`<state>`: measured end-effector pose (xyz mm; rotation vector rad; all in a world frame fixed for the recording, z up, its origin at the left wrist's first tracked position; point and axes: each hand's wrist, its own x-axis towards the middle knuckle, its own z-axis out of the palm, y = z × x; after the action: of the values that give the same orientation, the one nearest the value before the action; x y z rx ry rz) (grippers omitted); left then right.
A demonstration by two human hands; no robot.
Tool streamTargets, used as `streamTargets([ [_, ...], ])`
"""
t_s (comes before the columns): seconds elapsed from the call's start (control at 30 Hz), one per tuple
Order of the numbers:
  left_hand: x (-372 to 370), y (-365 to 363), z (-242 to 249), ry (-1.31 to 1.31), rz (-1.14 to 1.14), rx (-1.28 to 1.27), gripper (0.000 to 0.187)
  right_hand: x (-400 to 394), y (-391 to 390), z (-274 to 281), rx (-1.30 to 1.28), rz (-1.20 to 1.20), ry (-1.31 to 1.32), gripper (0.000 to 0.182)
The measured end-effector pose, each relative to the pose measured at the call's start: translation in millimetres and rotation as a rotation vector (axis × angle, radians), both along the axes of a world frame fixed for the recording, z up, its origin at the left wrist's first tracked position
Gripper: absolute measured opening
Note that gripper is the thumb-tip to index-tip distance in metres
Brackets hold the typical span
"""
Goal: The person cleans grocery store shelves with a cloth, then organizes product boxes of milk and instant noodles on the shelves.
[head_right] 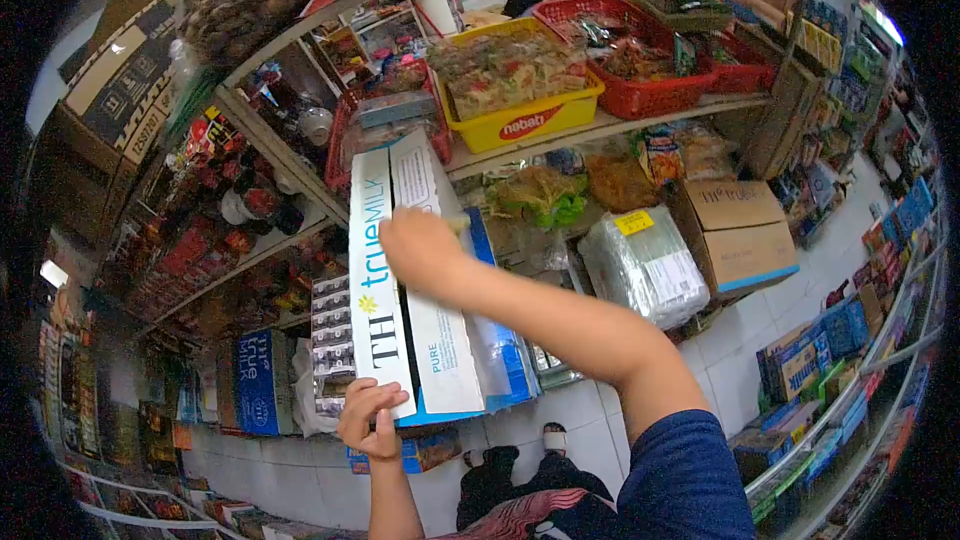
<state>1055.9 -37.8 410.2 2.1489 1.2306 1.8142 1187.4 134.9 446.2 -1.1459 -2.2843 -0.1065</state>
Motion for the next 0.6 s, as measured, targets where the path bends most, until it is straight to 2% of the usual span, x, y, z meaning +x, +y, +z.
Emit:
streamTargets([
  [0.17, -8, -3, -1, 0.032, -0.049, -0.048, 0.022, 23, -95, 17, -0.387, 0.246, 0.198, 0.018],
  [0.23, -12, -8, -5, -0.086, -0.079, -0.24, 0.025, 28, -110, 32, -0.61, 0.478, 0.419, 0.027],
  [0.27, -9, -18, -3, -0.231, -0.162, -0.339, 0.041, 23, -116, 36, -0.621, 0.515, 0.532, 0.03],
  [0.3, -1, -22, 0, -0.23, -0.163, -0.341, 0.041, 14, -123, 40, -0.638, 0.553, 0.647, 0.033],
  [0.37, 20, -26, 17, -0.686, 0.056, -0.425, 0.055, 3, -140, 53, -0.618, 0.716, 0.688, 0.044],
  [0.4, 32, -25, 38, -0.788, -0.128, -0.329, 0.053, -1, -147, 56, -0.609, 0.802, 0.654, 0.048],
  [0.47, 24, -22, 49, -0.838, 0.212, -0.252, 0.045, 0, -150, 52, -0.607, 0.874, 0.626, 0.052],
  [0.53, -9, -21, 52, -0.625, 0.32, -0.246, 0.045, 7, -149, 41, -0.246, 0.755, 0.613, 0.051],
  [0.57, -23, -19, 50, -0.569, 0.292, -0.211, 0.041, 13, -148, 33, -0.261, 0.742, 0.61, 0.051],
  [0.6, -37, -14, 55, -0.271, 0.284, -0.184, 0.04, 21, -148, 24, -0.266, 0.589, 0.529, 0.046],
])
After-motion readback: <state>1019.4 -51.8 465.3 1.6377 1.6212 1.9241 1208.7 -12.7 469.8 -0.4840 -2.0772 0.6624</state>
